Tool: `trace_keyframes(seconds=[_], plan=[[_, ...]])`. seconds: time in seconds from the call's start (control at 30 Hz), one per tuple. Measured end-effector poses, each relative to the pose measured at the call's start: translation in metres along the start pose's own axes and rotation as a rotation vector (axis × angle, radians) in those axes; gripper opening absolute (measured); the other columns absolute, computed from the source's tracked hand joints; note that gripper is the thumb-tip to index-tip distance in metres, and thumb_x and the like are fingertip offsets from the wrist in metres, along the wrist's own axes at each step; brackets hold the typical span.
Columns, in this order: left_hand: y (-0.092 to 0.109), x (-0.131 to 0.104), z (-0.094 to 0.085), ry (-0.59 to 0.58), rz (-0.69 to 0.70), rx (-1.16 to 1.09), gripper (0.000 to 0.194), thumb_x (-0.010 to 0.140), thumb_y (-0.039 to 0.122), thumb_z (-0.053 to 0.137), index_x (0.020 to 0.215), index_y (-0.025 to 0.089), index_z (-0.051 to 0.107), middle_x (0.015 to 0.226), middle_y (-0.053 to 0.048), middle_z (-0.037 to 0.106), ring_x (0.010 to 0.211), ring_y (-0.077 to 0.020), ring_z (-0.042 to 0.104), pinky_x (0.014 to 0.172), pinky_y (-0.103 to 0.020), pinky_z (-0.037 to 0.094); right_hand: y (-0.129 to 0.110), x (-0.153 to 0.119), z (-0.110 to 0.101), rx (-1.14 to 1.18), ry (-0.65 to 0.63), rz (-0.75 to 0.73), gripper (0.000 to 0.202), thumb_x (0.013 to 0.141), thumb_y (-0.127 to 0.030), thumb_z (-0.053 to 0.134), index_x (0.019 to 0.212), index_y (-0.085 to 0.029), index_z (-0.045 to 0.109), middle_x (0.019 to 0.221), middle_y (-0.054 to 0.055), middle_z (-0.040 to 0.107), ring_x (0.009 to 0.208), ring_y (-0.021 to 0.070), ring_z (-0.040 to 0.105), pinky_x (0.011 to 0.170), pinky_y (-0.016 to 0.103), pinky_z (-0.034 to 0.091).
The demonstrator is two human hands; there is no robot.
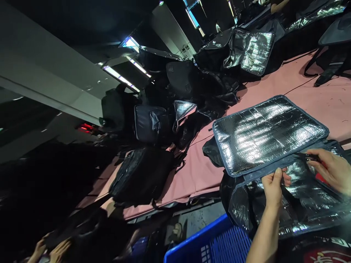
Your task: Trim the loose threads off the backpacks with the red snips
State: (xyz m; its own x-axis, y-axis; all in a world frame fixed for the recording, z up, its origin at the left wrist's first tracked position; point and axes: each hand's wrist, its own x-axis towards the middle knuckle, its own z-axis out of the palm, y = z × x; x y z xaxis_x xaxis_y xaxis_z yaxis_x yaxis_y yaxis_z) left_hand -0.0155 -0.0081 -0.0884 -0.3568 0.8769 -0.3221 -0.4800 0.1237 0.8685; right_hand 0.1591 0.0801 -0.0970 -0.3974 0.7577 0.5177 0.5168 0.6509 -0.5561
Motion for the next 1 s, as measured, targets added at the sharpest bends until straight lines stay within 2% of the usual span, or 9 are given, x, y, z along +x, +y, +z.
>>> trace_keyframes(seconds=[0.17,0.27,0.33,0.47,0.53,0.63,0.8,0.9,1.0], plan=[[-0.001,0.004,0.002,0.003,-0.001,0.016,0.054,0.071,0.061,0.074,0.077,0.007,0.072,0.059,-0.004,0.062,0.048,-0.0083,0.048,0.05,-0.022,0.038,0.016,0.022,0.007,-0.118,-0.022,-0.291,0.019,0.094,-0.023,0.047,0.108,-0.021,0.06,0.104,0.005,0.067,0.088,0.0194,0.066,0.073,0.029,0.052],[0.002,0.003,-0.003,-0.059,0.032,0.174,0.054,0.083,0.061,0.061,0.083,0.009,0.071,0.061,-0.005,0.063,0.05,-0.0106,0.051,0.051,-0.023,0.042,0.018,0.031,0.011,-0.136,-0.034,-0.278,0.036,0.079,-0.004,0.038,0.096,-0.024,0.063,0.099,-0.002,0.069,0.086,0.0161,0.068,0.069,0.027,0.049],[0.008,0.001,-0.008,-0.094,0.264,0.46,0.048,0.093,0.053,0.049,0.088,0.012,0.072,0.069,-0.008,0.068,0.06,-0.0145,0.059,0.059,-0.027,0.047,0.017,0.039,0.011,-0.15,-0.08,-0.221,0.037,0.076,-0.005,0.038,0.094,-0.024,0.064,0.097,-0.004,0.07,0.079,0.0151,0.068,0.058,0.025,0.046],[0.032,0.0,-0.019,0.037,1.043,1.14,0.021,0.096,0.031,0.054,0.104,0.021,0.071,0.094,-0.007,0.073,0.09,-0.0199,0.062,0.082,-0.034,0.046,0.012,0.055,0.005,-0.172,-0.247,-0.084,0.032,0.075,-0.013,0.043,0.09,-0.027,0.068,0.09,-0.004,0.071,0.07,0.0175,0.067,0.051,0.025,0.041],[0.045,0.006,-0.022,0.121,1.163,1.362,0.016,0.091,0.028,0.063,0.104,0.025,0.071,0.095,-0.004,0.073,0.09,-0.0198,0.061,0.081,-0.034,0.044,0.007,0.062,0.002,-0.18,-0.352,-0.024,0.032,0.071,-0.013,0.046,0.087,-0.028,0.069,0.086,-0.004,0.072,0.071,0.0193,0.067,0.053,0.026,0.041],[0.061,0.02,-0.024,0.06,1.011,1.538,0.009,0.089,0.028,0.066,0.094,0.027,0.073,0.089,0.0,0.072,0.084,-0.0175,0.06,0.076,-0.031,0.042,0.0,0.073,0.002,-0.187,-0.51,0.048,0.022,0.074,-0.018,0.051,0.081,-0.028,0.069,0.08,-0.002,0.071,0.07,0.0229,0.066,0.054,0.029,0.04],[0.08,0.04,-0.017,-0.165,0.506,1.582,0.013,0.089,0.023,0.061,0.087,0.027,0.074,0.088,0.002,0.073,0.088,-0.0166,0.062,0.074,-0.026,0.043,0.001,0.089,0.01,-0.169,-0.692,0.112,0.022,0.083,-0.037,0.056,0.066,-0.026,0.065,0.065,-0.001,0.066,0.06,0.0228,0.064,0.047,0.027,0.036],[0.088,0.045,-0.009,-0.206,0.369,1.58,0.02,0.085,0.017,0.056,0.076,0.026,0.071,0.084,0.003,0.071,0.083,-0.0162,0.062,0.069,-0.025,0.04,0.007,0.093,0.011,-0.145,-0.705,0.076,0.026,0.085,-0.037,0.056,0.064,-0.025,0.062,0.06,-0.001,0.063,0.056,0.0198,0.062,0.046,0.026,0.037],[0.093,0.046,-0.005,-0.215,0.317,1.6,0.022,0.082,0.015,0.052,0.068,0.024,0.067,0.074,0.003,0.067,0.074,-0.0156,0.06,0.062,-0.024,0.034,0.012,0.087,0.009,-0.142,-0.585,-0.008,0.02,0.088,-0.039,0.055,0.079,-0.025,0.065,0.07,0.0,0.067,0.059,0.0191,0.063,0.047,0.027,0.041]])
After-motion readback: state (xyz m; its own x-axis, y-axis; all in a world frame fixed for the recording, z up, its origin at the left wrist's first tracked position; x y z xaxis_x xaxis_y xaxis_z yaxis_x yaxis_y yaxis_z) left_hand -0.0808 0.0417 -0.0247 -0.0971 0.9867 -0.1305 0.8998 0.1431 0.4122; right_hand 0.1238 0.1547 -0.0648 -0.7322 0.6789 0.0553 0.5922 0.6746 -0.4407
